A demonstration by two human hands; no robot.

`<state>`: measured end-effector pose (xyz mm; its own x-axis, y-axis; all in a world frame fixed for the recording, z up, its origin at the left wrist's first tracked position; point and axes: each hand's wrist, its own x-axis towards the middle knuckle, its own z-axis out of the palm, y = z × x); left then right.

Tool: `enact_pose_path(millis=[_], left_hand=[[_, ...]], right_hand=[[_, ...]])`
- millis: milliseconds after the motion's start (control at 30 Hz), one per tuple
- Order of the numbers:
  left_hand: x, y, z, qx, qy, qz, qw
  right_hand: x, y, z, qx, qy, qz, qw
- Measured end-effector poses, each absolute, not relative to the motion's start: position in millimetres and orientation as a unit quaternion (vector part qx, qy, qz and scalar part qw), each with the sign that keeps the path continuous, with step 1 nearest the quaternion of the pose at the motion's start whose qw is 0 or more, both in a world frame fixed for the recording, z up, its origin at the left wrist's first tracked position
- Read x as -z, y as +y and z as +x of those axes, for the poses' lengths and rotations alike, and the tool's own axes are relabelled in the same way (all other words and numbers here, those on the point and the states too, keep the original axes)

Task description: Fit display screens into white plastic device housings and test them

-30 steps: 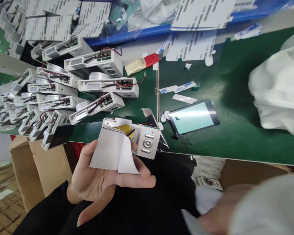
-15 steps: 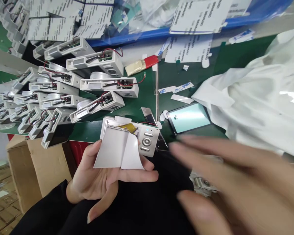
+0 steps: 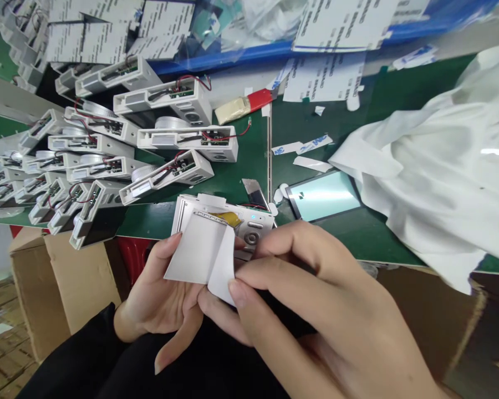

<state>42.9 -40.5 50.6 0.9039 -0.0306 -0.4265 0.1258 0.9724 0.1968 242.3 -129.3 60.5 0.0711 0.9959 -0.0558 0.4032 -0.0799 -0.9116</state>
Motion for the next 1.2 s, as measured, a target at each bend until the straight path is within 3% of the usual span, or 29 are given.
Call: enact_pose_path(millis=[467, 1000, 1200], left_hand=[[-46.4, -39.7, 37.5, 0.083, 0.24, 0.116, 0.96], [-38.3, -58.5, 41.3, -0.146, 0.296, 0.279, 0.901], [-43.4, -55.3, 40.2, -0.11, 0.315, 0.321, 0.887]], right_hand=[[-57.4, -117.9, 245.5, -0.456, -0.53, -0.581, 0.418], [-57.7, -131.2, 239.1, -0.384, -0.593, -0.607, 0.364], [-57.5, -130.4, 238.9, -0.4, -0.588, -0.599, 0.368]])
